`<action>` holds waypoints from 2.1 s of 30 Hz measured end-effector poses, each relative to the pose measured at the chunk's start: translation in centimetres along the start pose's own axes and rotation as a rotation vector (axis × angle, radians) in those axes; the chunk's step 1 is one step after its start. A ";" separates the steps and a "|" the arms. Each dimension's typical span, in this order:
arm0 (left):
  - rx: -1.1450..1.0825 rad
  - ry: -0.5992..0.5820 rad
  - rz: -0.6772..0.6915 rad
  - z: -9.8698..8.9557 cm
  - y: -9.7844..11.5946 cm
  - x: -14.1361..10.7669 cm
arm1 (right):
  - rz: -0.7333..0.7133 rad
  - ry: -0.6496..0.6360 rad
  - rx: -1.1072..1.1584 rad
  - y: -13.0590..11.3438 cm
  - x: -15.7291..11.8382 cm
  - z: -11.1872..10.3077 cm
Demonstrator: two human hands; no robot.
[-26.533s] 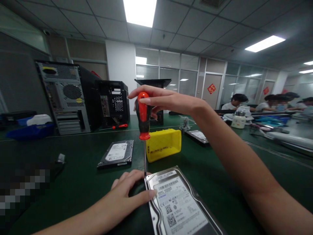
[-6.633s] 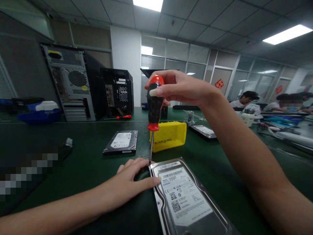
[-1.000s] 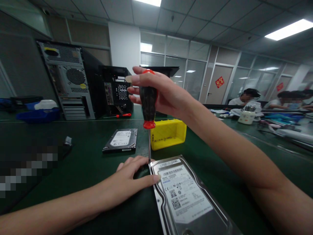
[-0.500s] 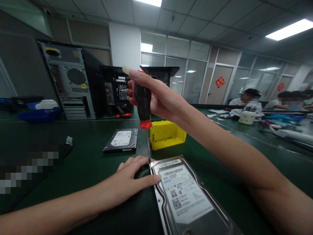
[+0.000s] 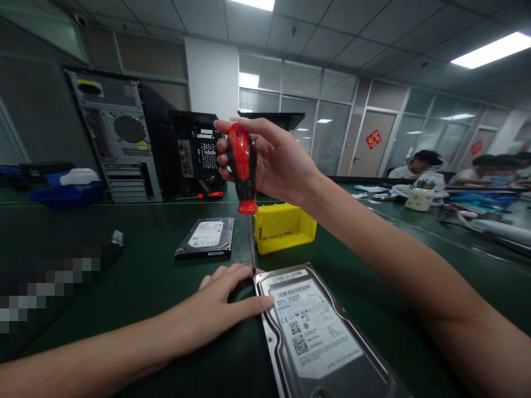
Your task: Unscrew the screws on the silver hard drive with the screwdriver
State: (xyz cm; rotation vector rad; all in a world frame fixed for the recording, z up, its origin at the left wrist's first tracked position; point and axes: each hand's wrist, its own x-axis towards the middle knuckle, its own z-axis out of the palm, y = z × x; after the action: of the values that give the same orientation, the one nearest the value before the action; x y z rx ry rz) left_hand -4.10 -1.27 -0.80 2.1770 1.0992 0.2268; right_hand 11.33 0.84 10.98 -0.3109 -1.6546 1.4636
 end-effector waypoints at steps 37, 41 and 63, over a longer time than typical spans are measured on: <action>-0.009 -0.007 -0.006 0.0 -0.1 0.0 | -0.038 0.050 -0.003 -0.3 -0.3 0.2; -0.005 -0.005 0.007 0.0 0.1 -0.1 | -0.032 0.024 0.031 -0.4 -0.4 0.3; 0.009 0.005 0.017 0.1 0.1 -0.2 | -0.071 0.093 -0.037 -0.2 0.1 0.3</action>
State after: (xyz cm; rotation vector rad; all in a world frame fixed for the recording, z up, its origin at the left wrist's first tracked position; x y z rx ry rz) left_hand -4.13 -1.45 -0.77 2.1951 1.0868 0.2357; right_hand 11.12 0.63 11.18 -0.3318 -1.6036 1.3474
